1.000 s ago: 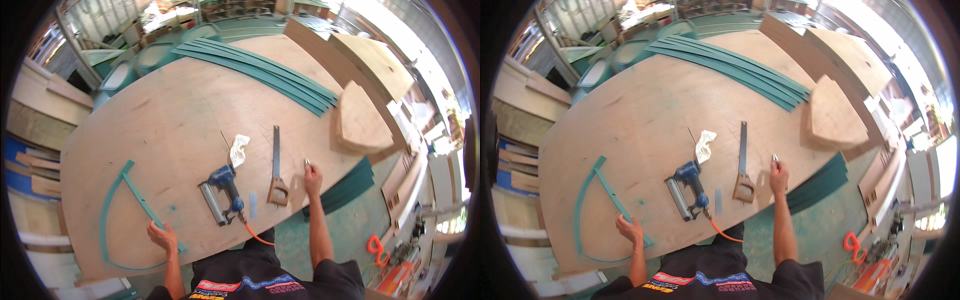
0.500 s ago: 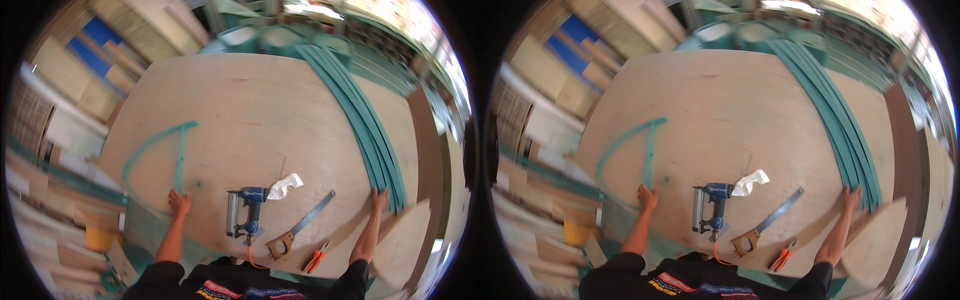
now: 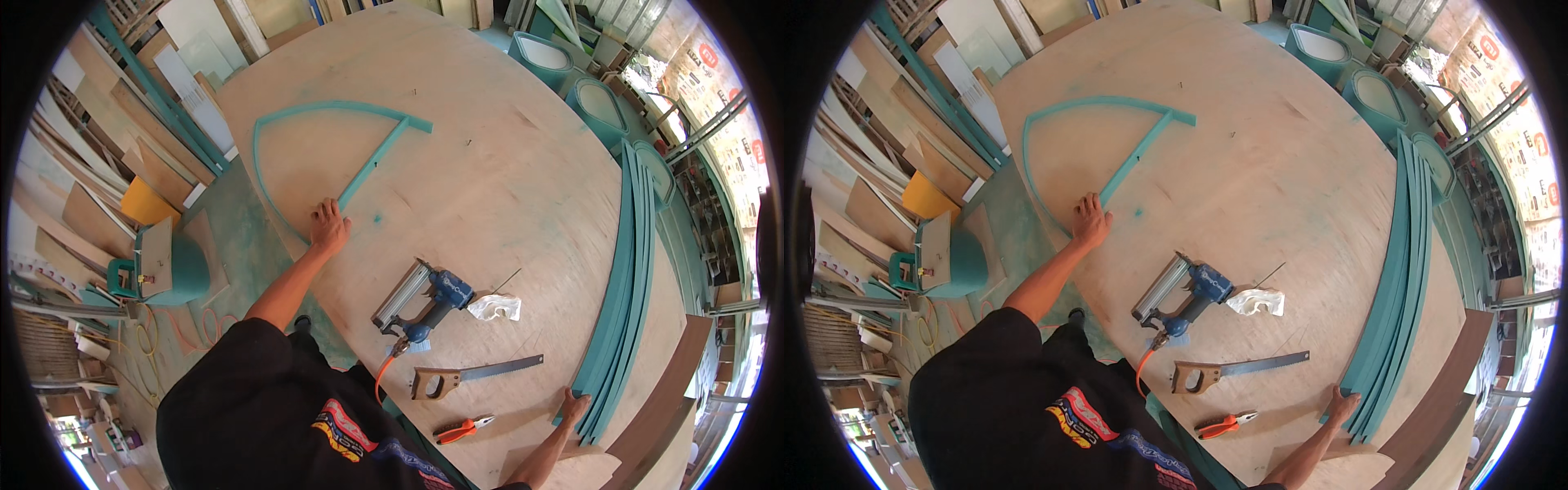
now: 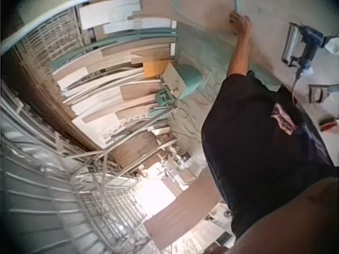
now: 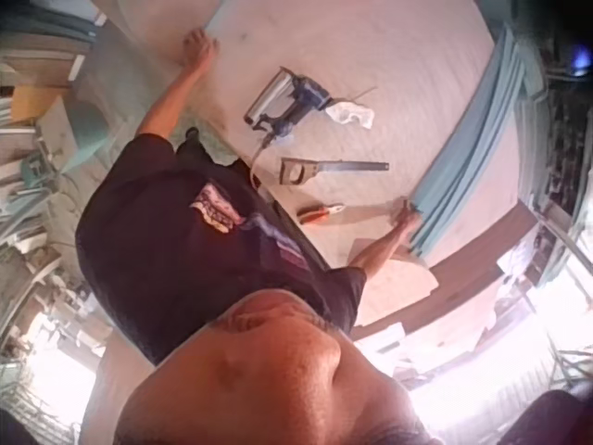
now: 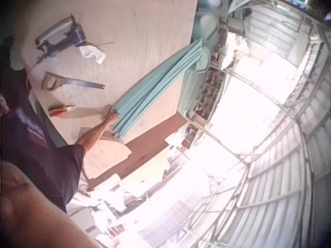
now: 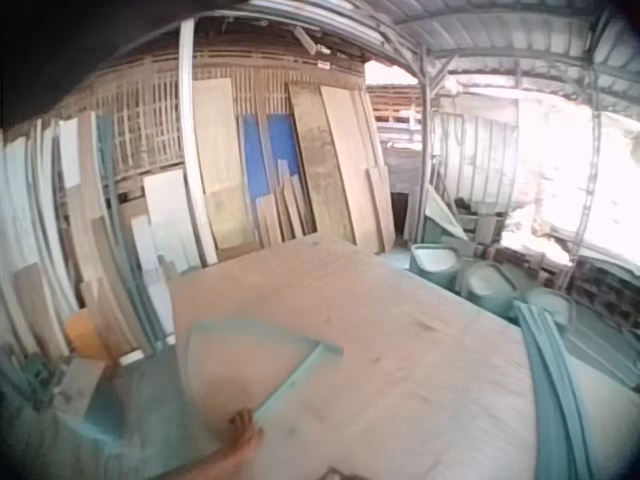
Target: The person attaches green flexible strips to a curved wooden frame and secures them using a nail gun on a large plywood surface.
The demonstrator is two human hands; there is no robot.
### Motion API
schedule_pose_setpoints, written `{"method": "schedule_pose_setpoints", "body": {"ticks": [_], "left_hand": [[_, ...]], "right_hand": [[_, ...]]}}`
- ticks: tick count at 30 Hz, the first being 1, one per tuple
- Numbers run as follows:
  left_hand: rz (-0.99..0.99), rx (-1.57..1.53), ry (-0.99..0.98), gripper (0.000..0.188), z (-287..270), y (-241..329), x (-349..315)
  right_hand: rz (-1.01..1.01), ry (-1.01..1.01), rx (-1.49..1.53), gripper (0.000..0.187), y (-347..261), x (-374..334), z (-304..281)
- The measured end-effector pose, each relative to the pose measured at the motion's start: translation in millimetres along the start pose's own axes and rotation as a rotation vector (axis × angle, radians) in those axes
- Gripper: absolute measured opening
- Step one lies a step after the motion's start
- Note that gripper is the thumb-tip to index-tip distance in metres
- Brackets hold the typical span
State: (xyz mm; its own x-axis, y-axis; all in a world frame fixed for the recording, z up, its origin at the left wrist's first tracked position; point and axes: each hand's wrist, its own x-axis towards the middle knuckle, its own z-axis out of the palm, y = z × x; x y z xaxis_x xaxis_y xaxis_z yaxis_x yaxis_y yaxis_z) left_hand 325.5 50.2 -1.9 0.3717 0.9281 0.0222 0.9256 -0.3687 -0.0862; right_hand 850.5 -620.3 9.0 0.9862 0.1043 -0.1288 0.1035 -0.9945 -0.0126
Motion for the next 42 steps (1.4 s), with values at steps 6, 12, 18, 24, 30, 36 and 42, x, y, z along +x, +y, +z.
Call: {"method": "schedule_pose_setpoints", "body": {"ticks": [6, 12, 18, 24, 30, 36, 42], "left_hand": [[-0.015, 0.087, 0.028, 0.057, 2.9, -18.3, -9.6], [-0.027, 0.081, -0.052, 0.062, -9.8, -10.8, -2.7], [-0.068, -0.478, -0.012, 0.066, -11.9, -24.7, -5.9], [-0.231, -1.585, 0.009, 0.072, -15.6, -91.8, 24.3], [-0.467, -2.287, -0.013, 0.078, -113.6, -176.4, 24.3], [-0.804, -2.036, 0.089, 0.072, 22.7, -300.1, 10.3], [-0.973, -1.915, 0.200, 0.040, 8.0, -401.4, -42.7]], "right_hand": [[-0.053, 0.147, 0.580, 0.056, -138.9, -111.4, -52.0], [-0.048, -0.267, 1.133, 0.013, -173.4, -270.1, -38.6], [-0.091, -0.693, 1.308, 0.031, -228.7, -403.3, -65.8], [-0.239, -0.986, 1.148, 0.044, -226.7, -471.1, -85.1], [-0.241, -1.350, 0.924, 0.047, -190.7, -494.5, -70.7], [-0.502, -1.143, 0.517, 0.048, -209.6, -499.2, -42.9], [-0.714, -0.708, 0.521, 0.046, -286.8, -459.1, -20.3]]}}
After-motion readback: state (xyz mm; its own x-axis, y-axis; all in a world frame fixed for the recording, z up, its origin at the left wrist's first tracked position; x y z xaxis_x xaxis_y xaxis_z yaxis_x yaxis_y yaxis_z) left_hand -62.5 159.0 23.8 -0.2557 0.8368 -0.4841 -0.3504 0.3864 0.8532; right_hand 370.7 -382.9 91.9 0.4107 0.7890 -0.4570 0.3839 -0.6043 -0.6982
